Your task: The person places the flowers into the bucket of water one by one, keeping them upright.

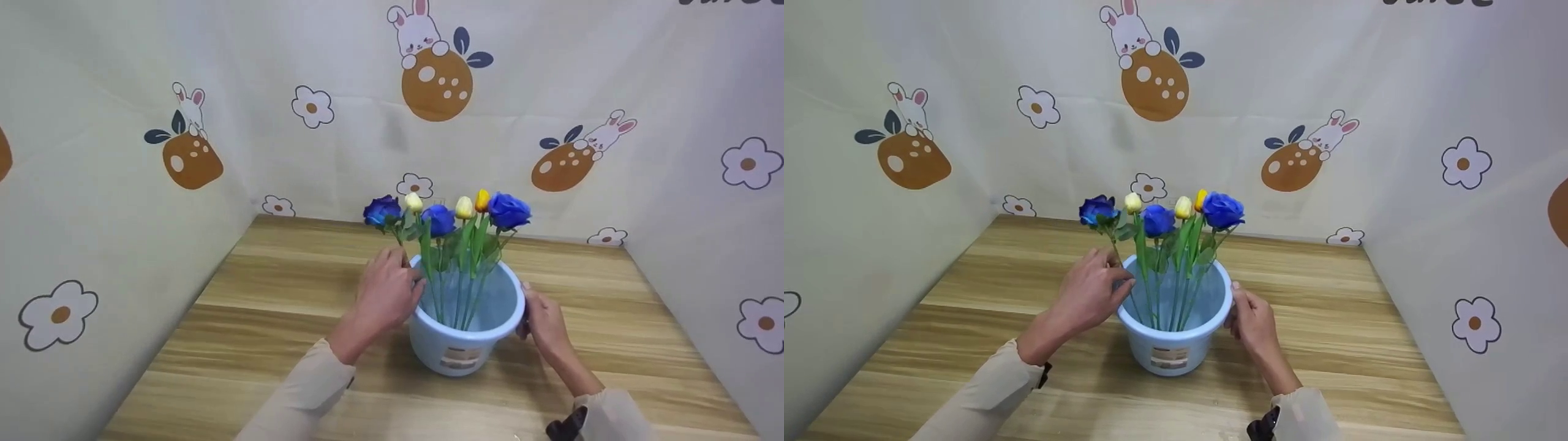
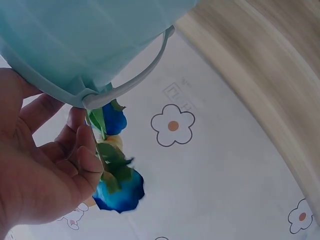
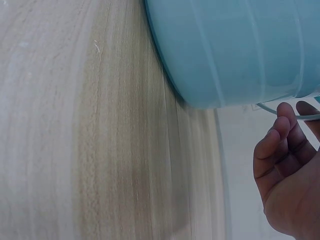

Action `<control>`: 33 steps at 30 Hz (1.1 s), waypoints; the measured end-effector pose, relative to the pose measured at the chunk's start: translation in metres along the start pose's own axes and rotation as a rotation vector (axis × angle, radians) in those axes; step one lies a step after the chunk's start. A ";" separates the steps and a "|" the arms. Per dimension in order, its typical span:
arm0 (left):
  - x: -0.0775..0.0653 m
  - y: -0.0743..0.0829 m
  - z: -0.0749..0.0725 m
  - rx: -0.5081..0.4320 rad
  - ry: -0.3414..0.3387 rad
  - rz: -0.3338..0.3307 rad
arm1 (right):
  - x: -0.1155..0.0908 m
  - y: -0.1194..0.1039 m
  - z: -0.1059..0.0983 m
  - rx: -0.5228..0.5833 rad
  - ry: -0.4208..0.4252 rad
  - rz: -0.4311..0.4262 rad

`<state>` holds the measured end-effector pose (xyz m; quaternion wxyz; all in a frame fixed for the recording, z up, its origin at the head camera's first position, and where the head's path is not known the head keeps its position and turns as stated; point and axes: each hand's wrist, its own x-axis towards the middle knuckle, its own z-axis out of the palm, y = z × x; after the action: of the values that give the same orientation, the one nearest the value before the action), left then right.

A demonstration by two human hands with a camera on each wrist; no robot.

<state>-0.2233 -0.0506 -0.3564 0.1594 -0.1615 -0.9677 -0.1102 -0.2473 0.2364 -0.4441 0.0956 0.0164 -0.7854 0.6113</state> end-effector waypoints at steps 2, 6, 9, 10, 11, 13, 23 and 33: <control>-0.001 0.001 -0.001 0.009 -0.013 0.002 | 0.000 0.000 0.000 0.001 0.000 -0.002; -0.003 0.002 -0.003 0.039 -0.027 0.016 | 0.001 -0.001 0.000 0.020 0.002 -0.010; -0.004 0.002 -0.002 0.060 -0.031 0.033 | 0.000 -0.002 0.000 0.031 0.001 -0.013; -0.005 0.003 -0.001 0.064 -0.034 0.037 | -0.001 -0.002 -0.001 0.034 -0.001 -0.012; -0.006 0.003 -0.001 0.064 -0.037 0.041 | -0.002 -0.004 -0.001 0.037 -0.003 -0.010; -0.007 0.004 0.000 0.055 -0.046 0.049 | -0.004 -0.007 -0.002 0.035 -0.006 -0.005; -0.006 0.005 0.002 0.026 -0.059 0.071 | -0.007 -0.018 -0.007 -0.010 -0.021 0.004; -0.005 0.001 0.003 -0.002 -0.063 0.072 | 0.002 -0.003 -0.009 0.002 -0.020 -0.094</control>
<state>-0.2195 -0.0500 -0.3605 0.1323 -0.1996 -0.9657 -0.1002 -0.2472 0.2443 -0.4386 0.1163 0.0597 -0.7842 0.6065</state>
